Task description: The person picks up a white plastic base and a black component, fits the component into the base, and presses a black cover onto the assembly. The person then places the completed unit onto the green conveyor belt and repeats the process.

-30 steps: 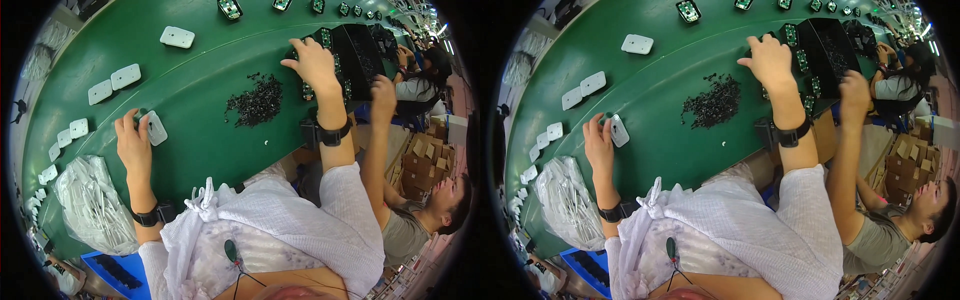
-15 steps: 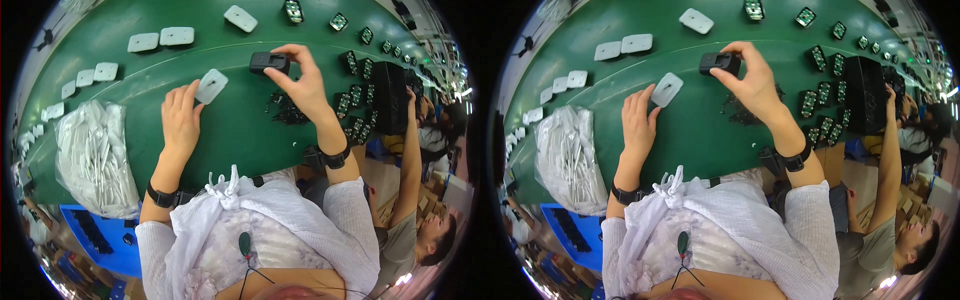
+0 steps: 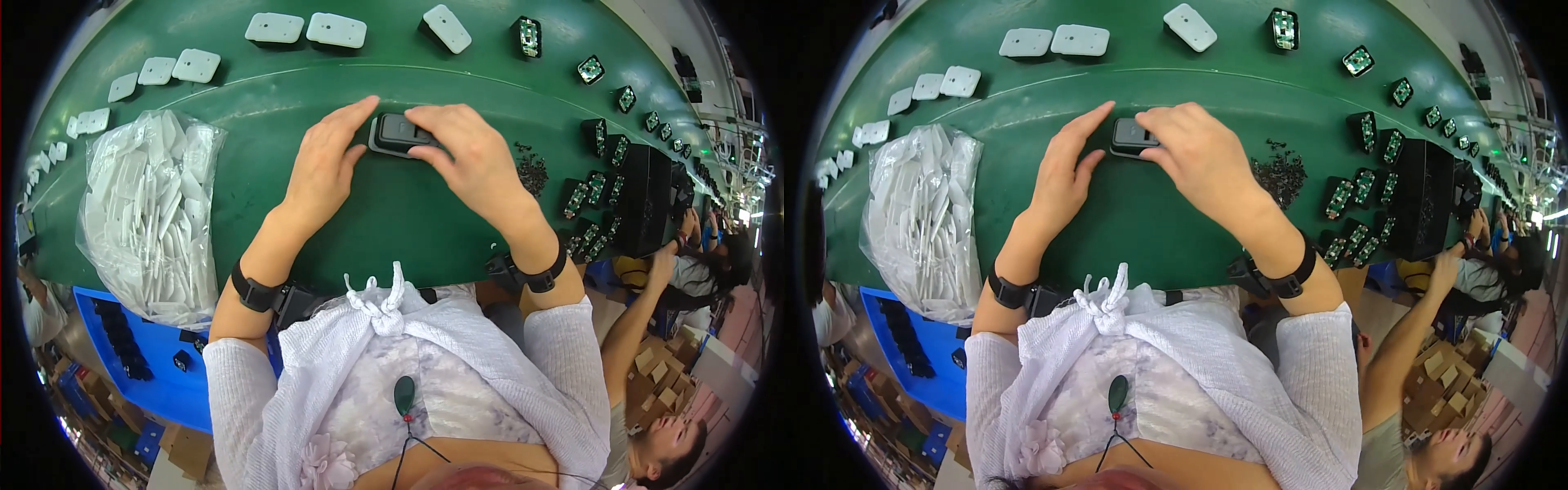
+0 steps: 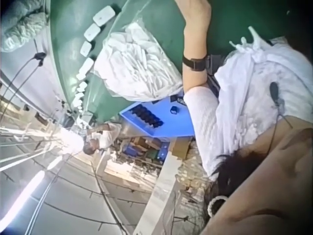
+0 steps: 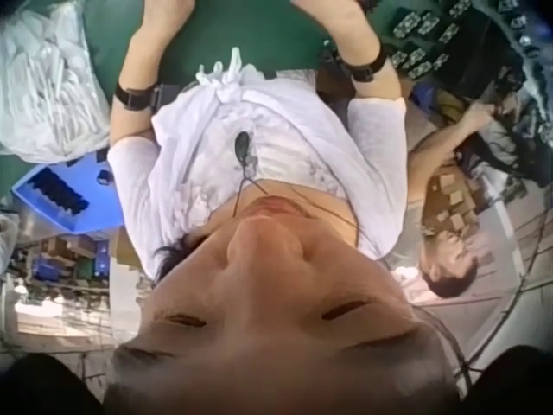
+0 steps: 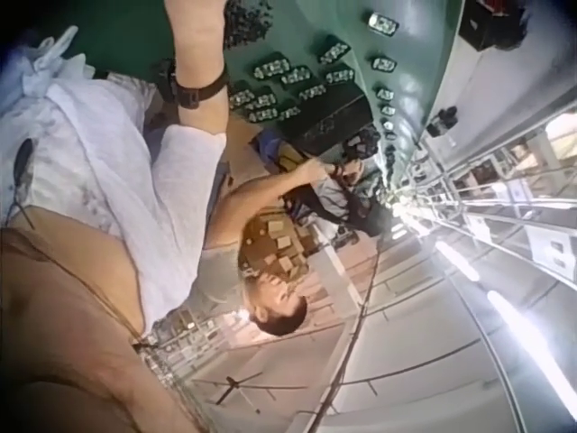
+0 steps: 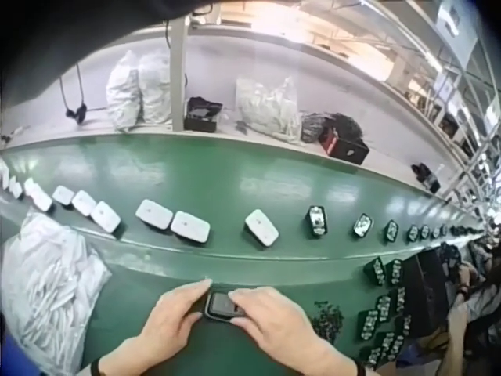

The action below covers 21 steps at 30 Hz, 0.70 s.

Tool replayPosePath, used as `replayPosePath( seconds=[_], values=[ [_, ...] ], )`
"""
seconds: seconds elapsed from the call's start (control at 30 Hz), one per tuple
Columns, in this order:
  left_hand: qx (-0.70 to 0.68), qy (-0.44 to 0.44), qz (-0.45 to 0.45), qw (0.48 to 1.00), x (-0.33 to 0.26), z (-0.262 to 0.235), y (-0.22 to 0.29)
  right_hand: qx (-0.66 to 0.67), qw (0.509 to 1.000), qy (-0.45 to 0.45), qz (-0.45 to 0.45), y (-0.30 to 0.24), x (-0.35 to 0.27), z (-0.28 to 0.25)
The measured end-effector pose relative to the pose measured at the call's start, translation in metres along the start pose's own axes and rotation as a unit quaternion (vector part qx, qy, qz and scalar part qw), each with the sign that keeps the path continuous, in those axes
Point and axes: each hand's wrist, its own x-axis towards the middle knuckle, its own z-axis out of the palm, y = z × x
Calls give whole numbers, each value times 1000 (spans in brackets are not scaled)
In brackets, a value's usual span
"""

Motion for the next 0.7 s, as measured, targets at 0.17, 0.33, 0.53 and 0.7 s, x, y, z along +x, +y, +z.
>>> replayPosePath(
  seconds=[0.17,0.33,0.53,0.7],
  values=[
    [45,-43,30,998,-4,-4,-2,-60,998,-17,-12,-4,-1,16],
    [104,-76,34,991,-4,-3,-1,-87,996,-18,10,-10,-3,23],
    [169,-85,53,981,-7,0,3,-165,986,-1,-8,-10,-8,31],
    [208,-45,70,975,-9,8,9,-20,999,-1,32,0,-6,23]
  ],
)
